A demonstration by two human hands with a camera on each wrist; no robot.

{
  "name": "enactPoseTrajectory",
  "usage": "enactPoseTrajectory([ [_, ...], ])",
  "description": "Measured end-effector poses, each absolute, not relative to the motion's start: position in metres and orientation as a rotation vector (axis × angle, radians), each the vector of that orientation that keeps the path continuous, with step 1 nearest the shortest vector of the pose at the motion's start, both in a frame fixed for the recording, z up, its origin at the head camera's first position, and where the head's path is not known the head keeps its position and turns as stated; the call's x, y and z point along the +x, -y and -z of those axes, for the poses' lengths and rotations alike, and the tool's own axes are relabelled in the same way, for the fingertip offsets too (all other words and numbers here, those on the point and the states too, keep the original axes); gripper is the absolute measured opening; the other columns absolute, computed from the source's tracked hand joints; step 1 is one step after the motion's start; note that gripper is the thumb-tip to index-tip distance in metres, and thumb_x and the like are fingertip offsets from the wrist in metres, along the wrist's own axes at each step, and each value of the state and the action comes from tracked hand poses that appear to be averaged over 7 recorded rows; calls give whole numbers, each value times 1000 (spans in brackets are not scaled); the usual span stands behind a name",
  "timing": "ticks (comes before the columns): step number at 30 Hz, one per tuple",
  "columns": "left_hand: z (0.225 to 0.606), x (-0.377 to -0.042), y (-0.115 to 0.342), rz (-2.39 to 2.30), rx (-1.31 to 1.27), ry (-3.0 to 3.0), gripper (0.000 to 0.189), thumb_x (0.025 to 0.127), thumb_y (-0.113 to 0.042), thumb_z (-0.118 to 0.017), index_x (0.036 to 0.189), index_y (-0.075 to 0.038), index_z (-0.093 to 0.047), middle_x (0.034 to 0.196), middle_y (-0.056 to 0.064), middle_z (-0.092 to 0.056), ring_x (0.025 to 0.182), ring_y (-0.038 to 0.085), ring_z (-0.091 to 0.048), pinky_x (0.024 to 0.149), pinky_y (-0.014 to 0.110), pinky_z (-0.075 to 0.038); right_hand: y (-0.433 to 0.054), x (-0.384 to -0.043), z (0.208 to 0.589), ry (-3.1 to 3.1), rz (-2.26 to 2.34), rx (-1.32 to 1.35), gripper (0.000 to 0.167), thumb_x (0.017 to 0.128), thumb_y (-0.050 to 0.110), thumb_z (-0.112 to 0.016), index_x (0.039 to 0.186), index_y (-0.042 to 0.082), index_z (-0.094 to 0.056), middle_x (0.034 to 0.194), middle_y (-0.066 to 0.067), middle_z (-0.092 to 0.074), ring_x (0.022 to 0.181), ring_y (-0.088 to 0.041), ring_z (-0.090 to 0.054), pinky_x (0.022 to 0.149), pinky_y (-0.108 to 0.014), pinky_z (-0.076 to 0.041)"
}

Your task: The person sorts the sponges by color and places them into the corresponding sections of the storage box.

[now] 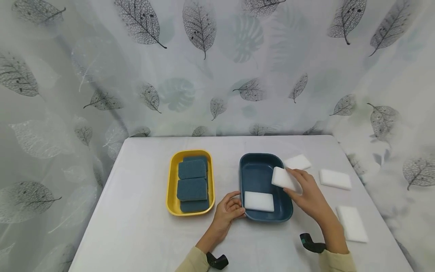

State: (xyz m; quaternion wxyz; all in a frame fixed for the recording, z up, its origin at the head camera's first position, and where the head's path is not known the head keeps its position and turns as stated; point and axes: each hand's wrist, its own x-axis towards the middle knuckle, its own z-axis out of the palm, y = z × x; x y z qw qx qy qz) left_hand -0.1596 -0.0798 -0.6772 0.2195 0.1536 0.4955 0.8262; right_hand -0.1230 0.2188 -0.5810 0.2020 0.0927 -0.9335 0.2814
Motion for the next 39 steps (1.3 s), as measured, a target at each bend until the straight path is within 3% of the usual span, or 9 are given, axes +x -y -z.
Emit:
enactPoseTrajectory([
  [8, 679, -160, 80, -2285, 422, -1371, 67, 94, 2, -73, 153, -4, -42, 108, -1, -61, 90, 5, -66, 88, 26, -64, -196, -137, 581, 2627, -727, 378, 73, 87, 5, -83, 151, 6, -50, 144, -26, -51, 134, -47, -47, 104, -68, -48],
  [18, 679, -164, 80, -2295, 448, -1359, 68, 95, 4, -71, 155, -4, -41, 108, -2, -61, 92, 4, -66, 89, 26, -64, -180, -157, 582, 2760, -684, 416, 73, 95, 15, -78, 158, 6, -42, 149, -27, -46, 139, -47, -44, 111, -67, -45],
  [25, 678, -165, 80, -2301, 437, -1355, 68, 94, 4, -72, 154, -3, -41, 107, -2, -62, 91, 5, -66, 87, 26, -64, -170, -167, 588, 2869, -628, 442, 73, 97, 16, -74, 159, 4, -37, 147, -26, -45, 140, -46, -42, 108, -63, -50],
  [30, 678, -164, 81, -2301, 436, -1353, 68, 94, 4, -72, 154, -3, -41, 107, -1, -62, 92, 5, -66, 88, 26, -64, -164, -173, 586, 2896, -595, 430, 71, 95, 14, -76, 157, 3, -41, 144, -25, -48, 136, -45, -46, 103, -60, -53],
  [39, 680, -161, 79, -2285, 426, -1361, 68, 94, 3, -72, 154, -4, -42, 108, -2, -63, 91, 6, -66, 88, 26, -64, -160, -183, 588, 2985, -490, 405, 65, 93, 26, -80, 148, 3, -54, 142, -21, -61, 128, -45, -56, 101, -61, -54],
])
